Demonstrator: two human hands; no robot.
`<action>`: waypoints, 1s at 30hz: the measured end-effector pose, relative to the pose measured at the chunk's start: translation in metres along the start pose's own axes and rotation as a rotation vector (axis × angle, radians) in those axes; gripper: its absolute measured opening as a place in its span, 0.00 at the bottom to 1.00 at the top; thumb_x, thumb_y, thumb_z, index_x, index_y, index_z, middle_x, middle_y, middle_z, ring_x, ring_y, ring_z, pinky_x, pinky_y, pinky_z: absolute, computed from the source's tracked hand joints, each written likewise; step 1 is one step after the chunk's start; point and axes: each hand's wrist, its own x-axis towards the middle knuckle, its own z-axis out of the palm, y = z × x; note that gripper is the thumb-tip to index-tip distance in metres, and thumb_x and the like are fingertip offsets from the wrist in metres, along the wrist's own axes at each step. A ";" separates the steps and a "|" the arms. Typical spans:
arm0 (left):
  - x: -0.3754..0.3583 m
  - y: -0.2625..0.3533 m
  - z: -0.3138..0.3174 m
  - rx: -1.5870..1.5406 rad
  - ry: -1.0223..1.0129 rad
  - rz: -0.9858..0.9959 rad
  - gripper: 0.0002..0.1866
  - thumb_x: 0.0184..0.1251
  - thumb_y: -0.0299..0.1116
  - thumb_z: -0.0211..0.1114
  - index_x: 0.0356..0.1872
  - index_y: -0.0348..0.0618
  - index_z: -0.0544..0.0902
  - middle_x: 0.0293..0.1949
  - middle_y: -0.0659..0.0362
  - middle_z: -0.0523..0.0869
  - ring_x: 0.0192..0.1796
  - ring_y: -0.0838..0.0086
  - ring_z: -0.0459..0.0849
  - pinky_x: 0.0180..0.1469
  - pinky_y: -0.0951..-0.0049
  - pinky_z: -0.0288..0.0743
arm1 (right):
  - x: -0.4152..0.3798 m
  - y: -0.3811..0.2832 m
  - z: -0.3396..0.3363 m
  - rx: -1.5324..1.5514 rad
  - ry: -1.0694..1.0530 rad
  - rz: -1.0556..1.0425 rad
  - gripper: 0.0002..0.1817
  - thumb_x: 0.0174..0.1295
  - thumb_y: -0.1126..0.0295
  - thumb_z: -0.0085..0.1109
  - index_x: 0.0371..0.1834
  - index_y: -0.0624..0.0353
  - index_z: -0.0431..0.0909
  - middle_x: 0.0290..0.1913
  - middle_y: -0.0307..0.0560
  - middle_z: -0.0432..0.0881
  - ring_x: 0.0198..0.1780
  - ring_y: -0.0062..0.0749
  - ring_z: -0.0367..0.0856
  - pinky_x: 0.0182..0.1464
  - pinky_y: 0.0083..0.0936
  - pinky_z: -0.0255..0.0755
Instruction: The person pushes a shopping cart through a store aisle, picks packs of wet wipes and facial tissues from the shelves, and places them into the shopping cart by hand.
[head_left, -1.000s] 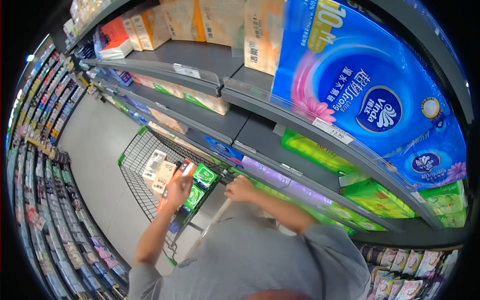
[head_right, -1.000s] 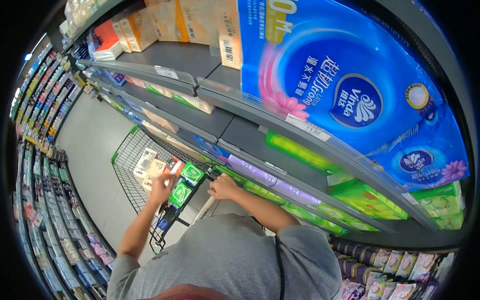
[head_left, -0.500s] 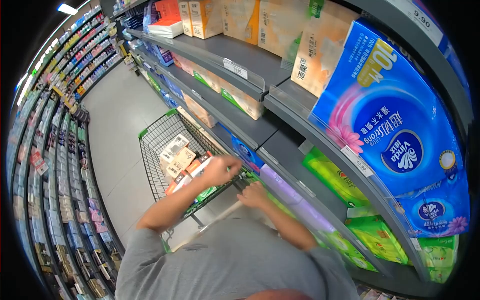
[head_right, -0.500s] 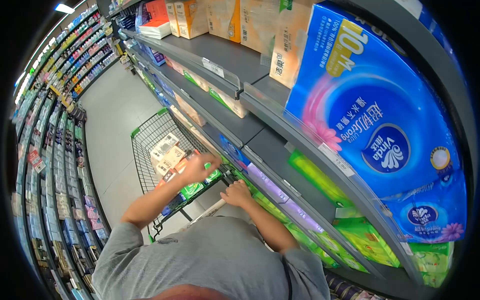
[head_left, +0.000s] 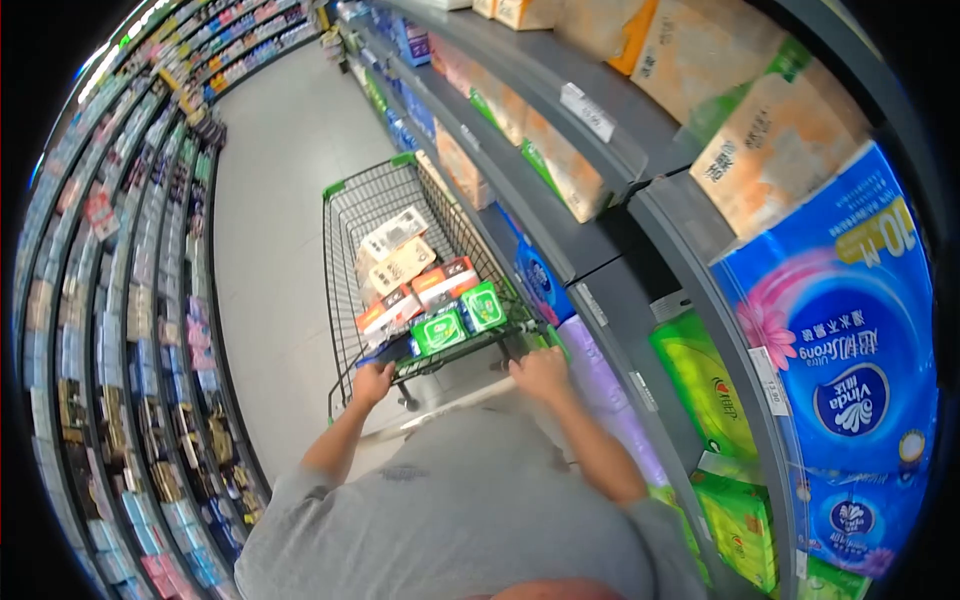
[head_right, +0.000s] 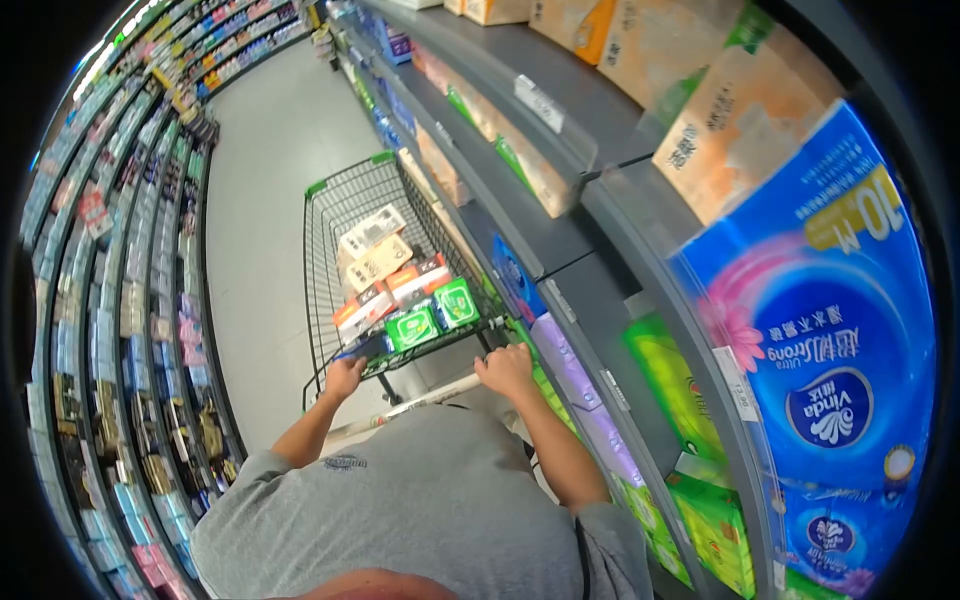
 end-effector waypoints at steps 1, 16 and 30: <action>-0.003 0.007 0.000 0.031 0.057 0.026 0.21 0.67 0.52 0.57 0.34 0.44 0.88 0.31 0.45 0.87 0.39 0.50 0.86 0.45 0.54 0.77 | 0.003 -0.001 -0.002 -0.011 -0.046 0.006 0.25 0.61 0.49 0.51 0.25 0.59 0.87 0.27 0.54 0.84 0.35 0.48 0.83 0.47 0.44 0.66; 0.004 0.017 -0.009 -0.102 0.037 -0.118 0.15 0.56 0.43 0.62 0.37 0.47 0.89 0.38 0.47 0.88 0.45 0.54 0.86 0.52 0.59 0.78 | 0.031 -0.007 -0.006 -0.020 -0.204 0.139 0.22 0.56 0.49 0.53 0.26 0.55 0.87 0.29 0.59 0.84 0.36 0.55 0.84 0.44 0.45 0.76; 0.025 0.010 -0.028 -0.141 0.035 -0.091 0.15 0.57 0.44 0.64 0.37 0.45 0.88 0.38 0.47 0.88 0.45 0.54 0.86 0.51 0.59 0.78 | 0.058 -0.025 -0.012 -0.065 -0.175 0.173 0.20 0.55 0.51 0.54 0.24 0.55 0.87 0.30 0.58 0.85 0.36 0.54 0.84 0.44 0.45 0.76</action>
